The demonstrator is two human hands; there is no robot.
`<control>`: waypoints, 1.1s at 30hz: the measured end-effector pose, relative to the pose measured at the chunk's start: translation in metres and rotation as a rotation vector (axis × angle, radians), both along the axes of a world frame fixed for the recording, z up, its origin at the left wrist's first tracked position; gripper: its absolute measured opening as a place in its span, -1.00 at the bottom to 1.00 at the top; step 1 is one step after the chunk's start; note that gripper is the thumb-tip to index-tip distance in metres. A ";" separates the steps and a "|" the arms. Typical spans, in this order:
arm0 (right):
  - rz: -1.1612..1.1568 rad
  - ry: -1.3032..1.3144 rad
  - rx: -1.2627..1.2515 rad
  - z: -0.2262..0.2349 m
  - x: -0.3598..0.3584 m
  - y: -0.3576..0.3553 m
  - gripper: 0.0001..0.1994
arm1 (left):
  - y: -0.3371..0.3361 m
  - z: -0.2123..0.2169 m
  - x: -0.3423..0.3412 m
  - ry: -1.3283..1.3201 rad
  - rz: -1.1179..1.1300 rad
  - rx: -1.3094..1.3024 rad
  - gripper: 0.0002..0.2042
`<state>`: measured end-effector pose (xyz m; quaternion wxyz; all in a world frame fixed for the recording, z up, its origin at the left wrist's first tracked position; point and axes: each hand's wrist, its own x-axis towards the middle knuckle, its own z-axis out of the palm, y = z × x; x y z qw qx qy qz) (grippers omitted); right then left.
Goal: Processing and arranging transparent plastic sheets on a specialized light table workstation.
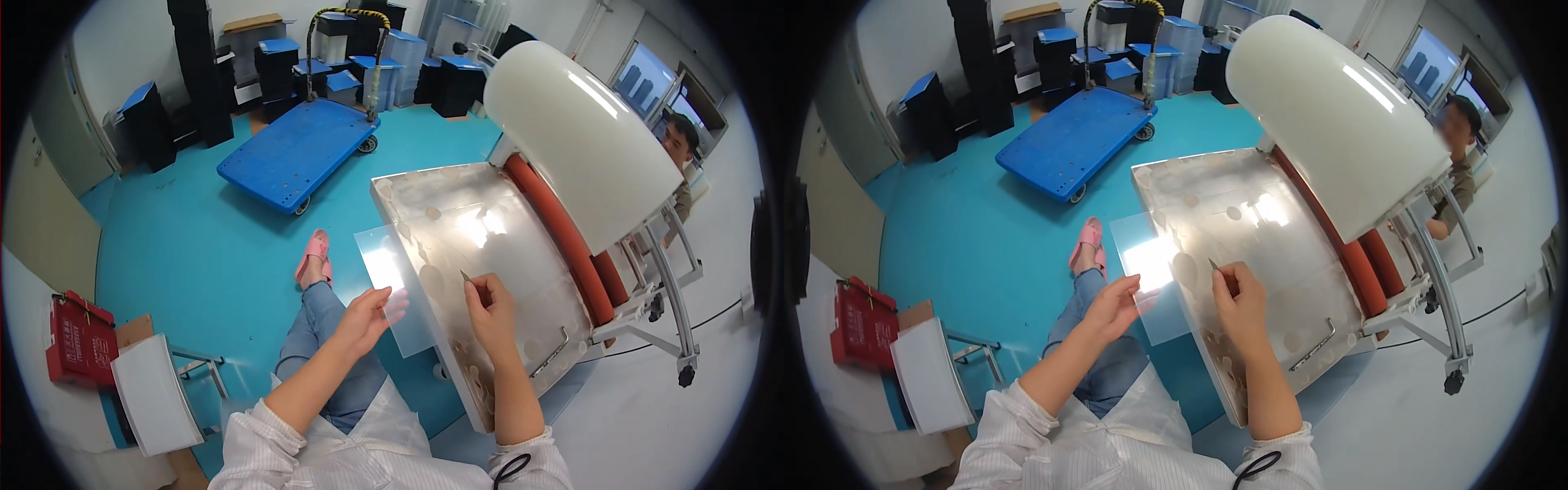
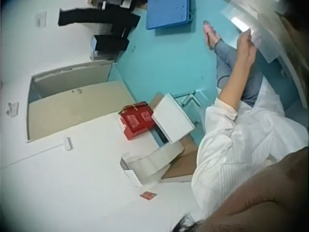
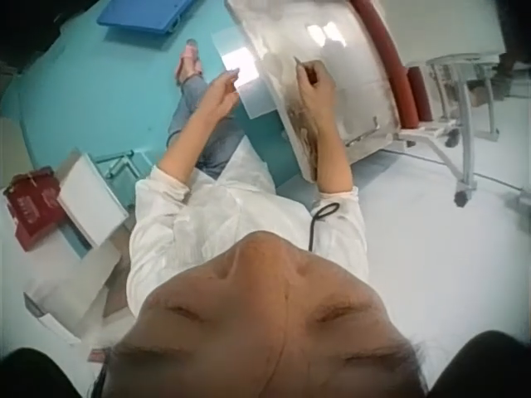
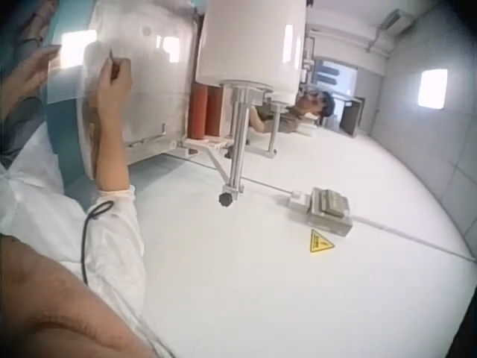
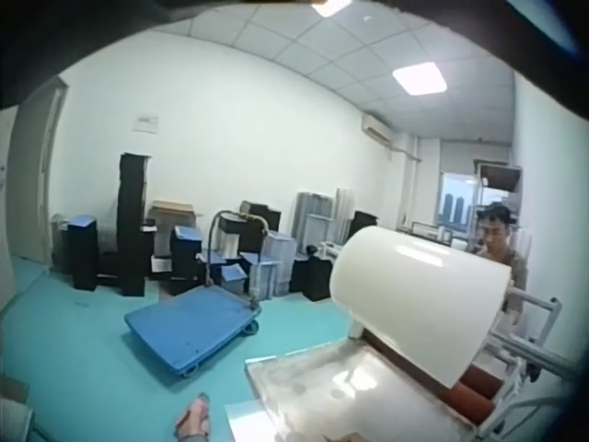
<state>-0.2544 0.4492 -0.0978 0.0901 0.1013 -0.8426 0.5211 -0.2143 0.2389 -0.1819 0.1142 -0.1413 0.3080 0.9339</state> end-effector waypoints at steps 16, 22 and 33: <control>-0.015 -0.018 0.280 0.006 -0.077 -0.011 -0.85 | -0.046 0.031 0.049 0.066 0.011 -0.059 -0.52; 0.016 0.012 0.438 -0.019 -0.135 -0.038 -0.84 | -0.068 0.042 0.070 0.017 0.090 -0.126 -0.53; 0.088 0.045 0.602 -0.022 -0.139 -0.086 -0.87 | -0.100 0.094 0.093 -0.044 0.175 -0.296 -0.53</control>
